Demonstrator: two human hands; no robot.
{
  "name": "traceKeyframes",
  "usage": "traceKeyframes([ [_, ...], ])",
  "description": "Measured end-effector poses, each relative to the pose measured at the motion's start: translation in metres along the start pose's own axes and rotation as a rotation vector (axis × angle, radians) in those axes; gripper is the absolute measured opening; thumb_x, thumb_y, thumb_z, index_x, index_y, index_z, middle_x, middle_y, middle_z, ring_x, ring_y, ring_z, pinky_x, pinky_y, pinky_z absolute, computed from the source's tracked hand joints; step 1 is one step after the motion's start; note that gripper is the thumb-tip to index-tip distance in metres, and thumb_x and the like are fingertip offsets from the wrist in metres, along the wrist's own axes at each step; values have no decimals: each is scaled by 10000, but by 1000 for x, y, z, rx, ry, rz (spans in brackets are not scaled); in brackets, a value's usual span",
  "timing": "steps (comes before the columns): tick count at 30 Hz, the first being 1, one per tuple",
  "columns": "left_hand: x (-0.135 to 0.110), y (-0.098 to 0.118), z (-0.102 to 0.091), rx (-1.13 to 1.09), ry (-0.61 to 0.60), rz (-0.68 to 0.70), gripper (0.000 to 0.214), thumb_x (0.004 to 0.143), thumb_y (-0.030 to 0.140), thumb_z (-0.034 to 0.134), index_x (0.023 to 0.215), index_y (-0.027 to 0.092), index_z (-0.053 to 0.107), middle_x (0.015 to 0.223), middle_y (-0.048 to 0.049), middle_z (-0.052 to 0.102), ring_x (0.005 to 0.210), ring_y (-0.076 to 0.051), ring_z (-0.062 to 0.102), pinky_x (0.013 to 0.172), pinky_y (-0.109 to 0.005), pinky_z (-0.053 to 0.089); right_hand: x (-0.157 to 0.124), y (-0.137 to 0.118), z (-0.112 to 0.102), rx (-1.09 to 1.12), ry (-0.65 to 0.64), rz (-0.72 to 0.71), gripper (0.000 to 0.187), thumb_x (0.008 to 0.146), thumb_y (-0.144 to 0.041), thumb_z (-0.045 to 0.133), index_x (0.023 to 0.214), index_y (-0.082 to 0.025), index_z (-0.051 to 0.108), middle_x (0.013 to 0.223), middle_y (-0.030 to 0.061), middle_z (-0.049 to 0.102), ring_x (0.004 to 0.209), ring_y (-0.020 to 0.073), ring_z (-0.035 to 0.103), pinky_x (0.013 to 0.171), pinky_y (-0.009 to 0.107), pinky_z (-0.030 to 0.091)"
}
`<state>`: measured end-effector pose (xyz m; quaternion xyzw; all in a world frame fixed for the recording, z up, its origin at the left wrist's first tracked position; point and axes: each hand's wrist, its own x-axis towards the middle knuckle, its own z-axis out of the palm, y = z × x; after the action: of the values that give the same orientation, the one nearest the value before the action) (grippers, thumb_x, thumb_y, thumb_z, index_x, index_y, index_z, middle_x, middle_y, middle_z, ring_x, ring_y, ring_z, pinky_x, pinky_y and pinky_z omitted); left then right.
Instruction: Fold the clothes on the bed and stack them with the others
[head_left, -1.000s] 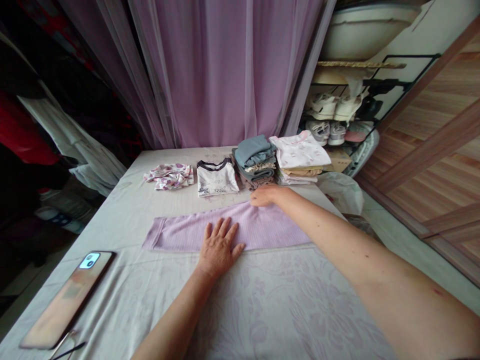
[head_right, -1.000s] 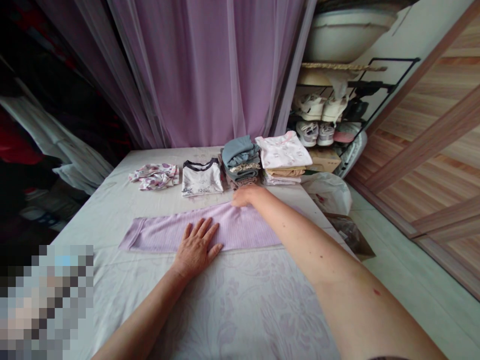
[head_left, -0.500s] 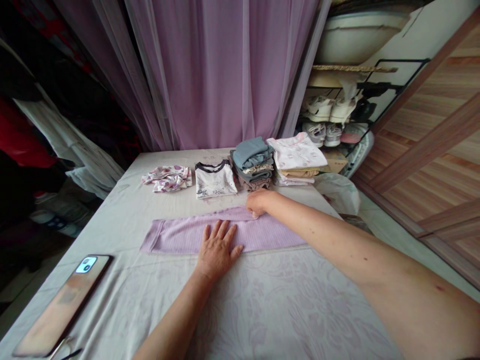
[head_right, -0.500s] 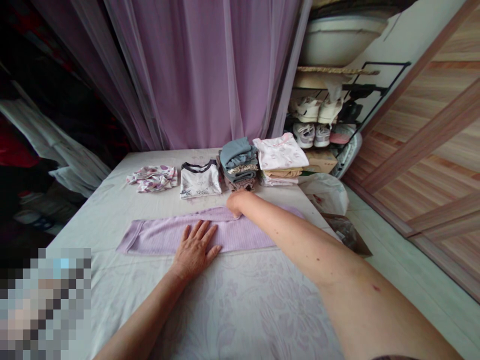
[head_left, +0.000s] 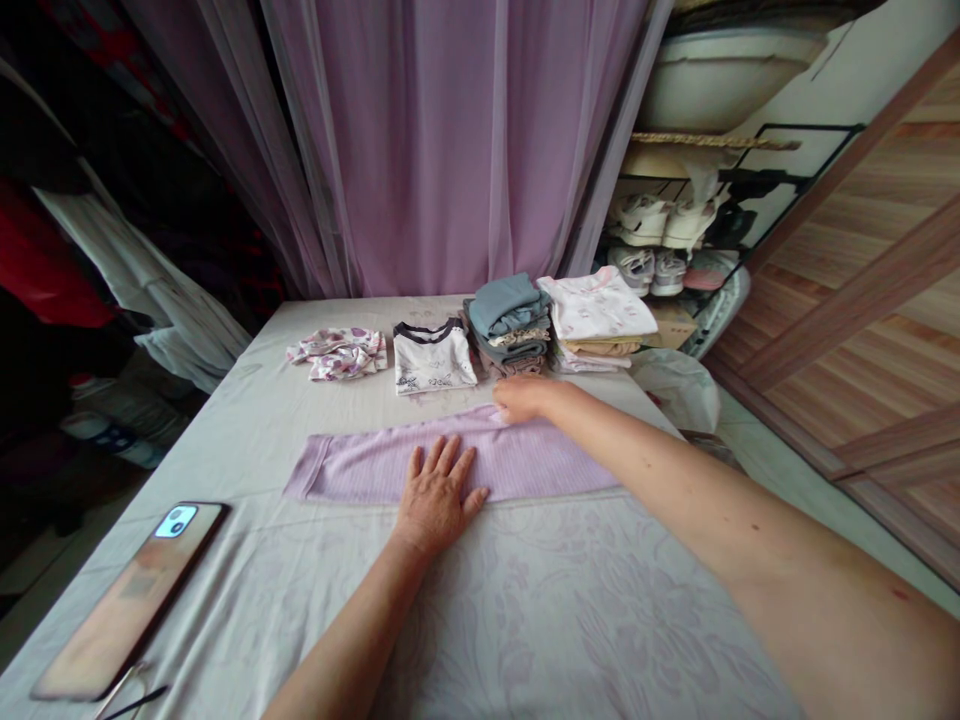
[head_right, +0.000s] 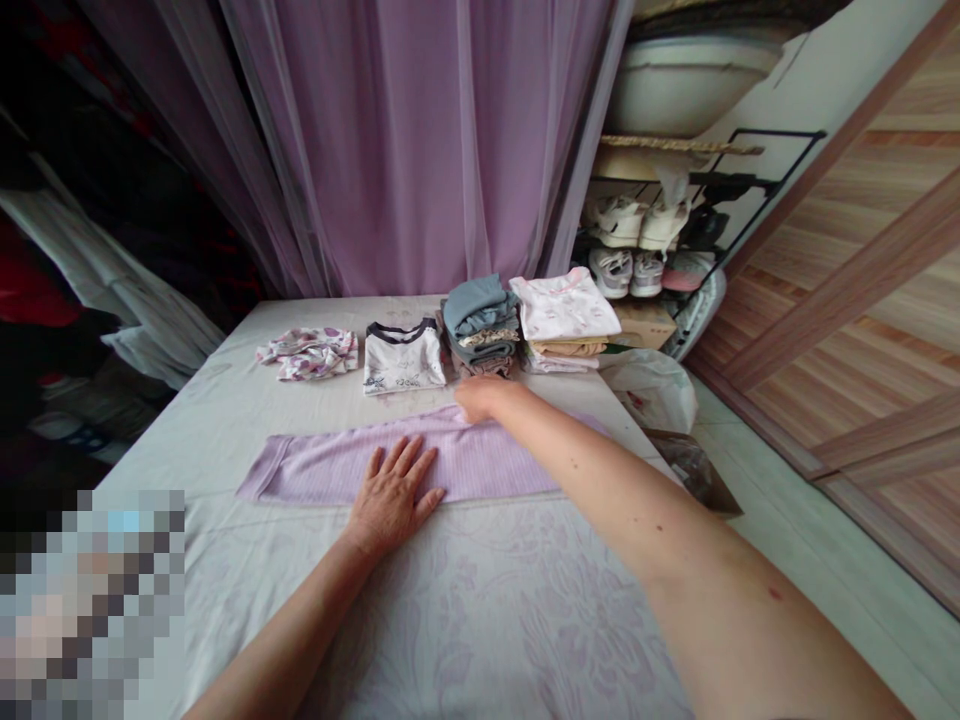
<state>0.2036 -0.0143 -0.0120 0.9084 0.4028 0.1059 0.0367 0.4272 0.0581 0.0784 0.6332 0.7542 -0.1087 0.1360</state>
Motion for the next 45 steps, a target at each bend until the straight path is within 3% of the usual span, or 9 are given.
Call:
traceKeyframes([
  [4, 0, 1, -2, -3, -3, 0, 592, 933, 575, 419, 1449, 286, 452, 1537, -53, 419, 1431, -293, 328, 1175, -546, 231, 4, 12, 16, 121, 204, 177, 260, 869, -317, 547, 1063, -224, 692, 1101, 68, 724, 1012, 239, 648, 811, 292, 451],
  [7, 0, 2, -3, -5, -16, -11, 599, 936, 591, 392, 1451, 291, 445, 1543, -47, 409, 1430, -296, 327, 1175, -568, 206, 9, 13, 39, 161, 296, 299, 374, 934, -257, 420, 1268, -200, 578, 1190, 92, 694, 1064, 244, 635, 830, 312, 447],
  [10, 0, 2, -4, -8, -23, -17, 600, 936, 601, 379, 1451, 301, 442, 1543, -44, 409, 1428, -300, 327, 1177, -593, 172, 9, 10, 54, 252, 360, 381, 386, 951, -240, 388, 1299, -218, 553, 1232, 71, 680, 1096, 216, 625, 854, 290, 444],
  [15, 1, 2, -3, -19, -42, -21, 609, 940, 613, 350, 1460, 306, 430, 1552, -54, 394, 1442, -301, 305, 1171, -611, 160, -5, -4, 66, 253, 563, 313, 419, 979, -269, 321, 1303, -190, 575, 1272, 110, 650, 1160, 230, 580, 981, 329, 403],
  [19, 1, 3, 0, 4, -27, -70, 688, 908, 658, 377, 1480, 276, 410, 1576, -108, 338, 1456, -350, 264, 1155, -622, 180, -17, -17, 84, 188, 466, 32, 469, 980, -335, 352, 1400, -192, 504, 1470, 96, 497, 1356, 221, 422, 1133, 388, 283],
  [23, 2, 4, 0, 25, -50, -97, 749, 880, 679, 416, 1491, 248, 394, 1575, -132, 333, 1453, -376, 259, 1150, -619, 197, -16, -18, 94, 153, 351, 139, 558, 982, -425, 325, 1489, -197, 376, 1584, 87, 318, 1461, 237, 258, 1168, 466, 220],
  [31, 3, 3, 0, 13, -58, -99, 726, 890, 678, 387, 1490, 271, 393, 1574, -114, 340, 1461, -352, 256, 1157, -614, 184, -38, -26, 99, 110, 436, 256, 540, 980, -421, 335, 1469, -203, 405, 1579, 111, 322, 1437, 251, 303, 1169, 501, 177],
  [37, 4, 3, -5, 36, -77, -101, 711, 903, 664, 382, 1485, 257, 403, 1570, -118, 347, 1462, -341, 260, 1155, -605, 202, -53, -18, 105, 122, 391, 245, 520, 974, -412, 363, 1444, -205, 443, 1564, 103, 355, 1431, 235, 311, 1148, 455, 234],
  [45, 5, 3, -5, 62, -77, -97, 698, 906, 651, 395, 1486, 264, 399, 1570, -112, 351, 1461, -334, 265, 1155, -595, 210, -59, 11, 87, 124, 431, 328, 442, 981, -303, 342, 1391, -247, 499, 1380, 105, 583, 1262, 225, 516, 1060, 406, 321],
])
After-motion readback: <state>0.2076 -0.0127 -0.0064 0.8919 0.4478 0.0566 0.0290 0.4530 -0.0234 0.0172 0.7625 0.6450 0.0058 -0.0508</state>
